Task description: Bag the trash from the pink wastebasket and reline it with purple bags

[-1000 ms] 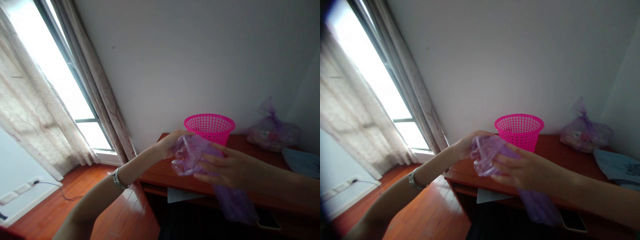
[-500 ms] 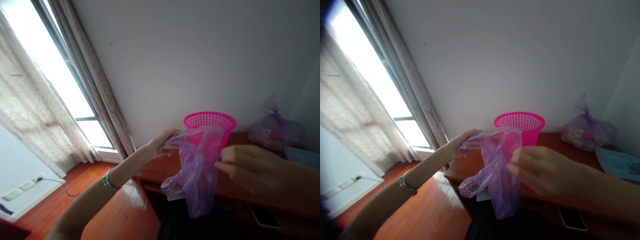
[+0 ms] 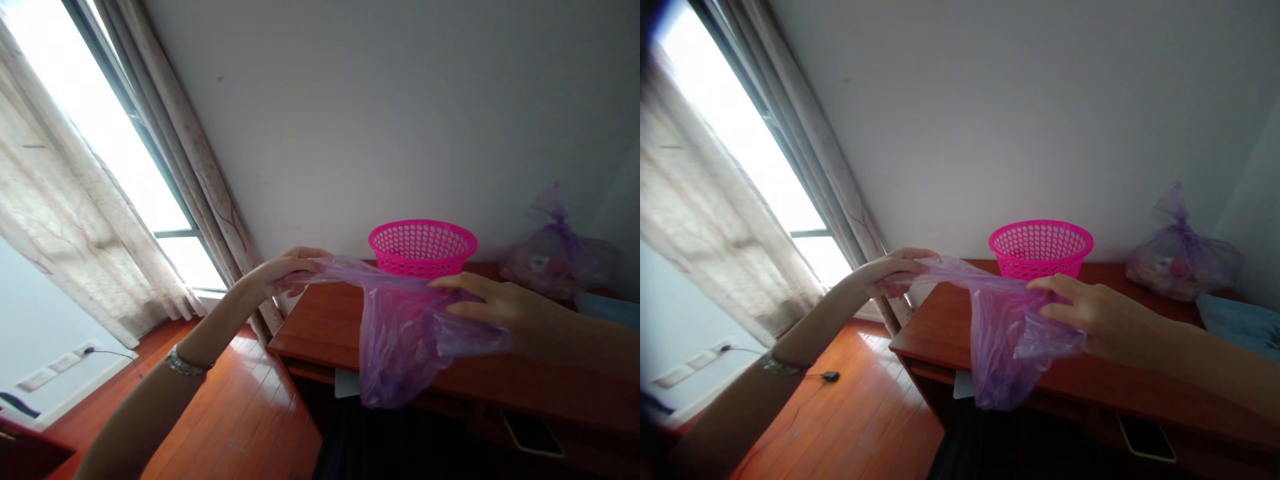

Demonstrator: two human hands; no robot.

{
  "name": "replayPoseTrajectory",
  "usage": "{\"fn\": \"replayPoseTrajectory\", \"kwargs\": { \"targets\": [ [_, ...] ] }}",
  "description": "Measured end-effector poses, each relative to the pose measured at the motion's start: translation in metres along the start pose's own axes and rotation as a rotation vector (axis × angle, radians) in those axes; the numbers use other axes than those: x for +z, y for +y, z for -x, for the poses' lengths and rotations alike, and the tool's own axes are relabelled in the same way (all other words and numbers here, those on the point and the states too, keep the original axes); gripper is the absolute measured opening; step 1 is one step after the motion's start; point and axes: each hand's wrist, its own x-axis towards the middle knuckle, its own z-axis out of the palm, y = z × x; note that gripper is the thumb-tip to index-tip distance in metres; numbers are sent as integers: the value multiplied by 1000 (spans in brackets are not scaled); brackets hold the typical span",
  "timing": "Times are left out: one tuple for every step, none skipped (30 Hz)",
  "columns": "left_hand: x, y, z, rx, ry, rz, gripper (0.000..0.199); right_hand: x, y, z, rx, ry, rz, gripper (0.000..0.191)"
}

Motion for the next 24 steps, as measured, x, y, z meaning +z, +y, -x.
{"fn": "replayPoseTrajectory", "kwargs": {
  "targets": [
    [-13, -4, -1, -17, 30, -72, 33, -6, -3, 1, 6, 32, -37, 38],
    [-23, -7, -1, -37, 47, -162, 32, -12, -5, 0, 9, 70, -41, 41],
    [-30, -8, -1, -41, 81, -259, 29, -18, -7, -3, 7, 120, -28, 45],
    [-33, -7, -1, -14, 151, -351, 27, -24, -9, -7, 8, 173, -21, 47],
    [-31, -4, 0, 52, 260, -428, 26, -30, -11, -14, 12, 215, -19, 44],
    [-23, 0, 1, 159, 396, -480, 29, -36, -13, -22, 25, 239, -21, 40],
    [-11, 6, 3, 295, 535, -501, 33, -40, -16, -31, 44, 254, -33, 34],
    [5, 13, 5, 446, 637, -496, 40, -44, -20, -42, 66, 257, -58, 27],
    [24, 20, 6, 564, 644, -474, 43, -47, -25, -54, 90, 251, -94, 22],
    [43, 26, 8, 630, 559, -441, 44, -49, -29, -65, 108, 244, -137, 17],
    [61, 30, 8, 650, 414, -416, 46, -50, -33, -76, 117, 240, -183, 14],
    [77, 33, 8, 638, 279, -411, 44, -50, -36, -87, 126, 237, -227, 12],
    [89, 33, 7, 597, 176, -412, 36, -50, -37, -95, 145, 238, -265, 12],
    [97, 32, 6, 557, 94, -407, 27, -50, -35, -101, 176, 237, -300, 14],
    [100, 30, 4, 522, 48, -389, 18, -50, -31, -105, 209, 227, -337, 17],
    [100, 26, 2, 502, 32, -355, 13, -51, -24, -107, 240, 196, -380, 18],
    [97, 23, 1, 499, 44, -305, 14, -53, -15, -106, 266, 141, -428, 18],
    [91, 20, 1, 505, 89, -238, 16, -56, -5, -102, 288, 69, -476, 19],
    [84, 17, 1, 514, 154, -156, 17, -59, 6, -97, 300, -16, -527, 23],
    [75, 15, 3, 517, 229, -58, 16, -63, 16, -91, 307, -121, -585, 27],
    [66, 13, 5, 515, 304, 53, 16, -66, 25, -83, 321, -244, -658, 29],
    [56, 10, 8, 504, 372, 177, 15, -69, 32, -76, 343, -395, -745, 29],
    [45, 8, 11, 488, 431, 299, 14, -71, 37, -69, 372, -559, -838, 29],
    [34, 4, 14, 474, 487, 402, 14, -72, 40, -64, 404, -722, -923, 29]
  ]
}}
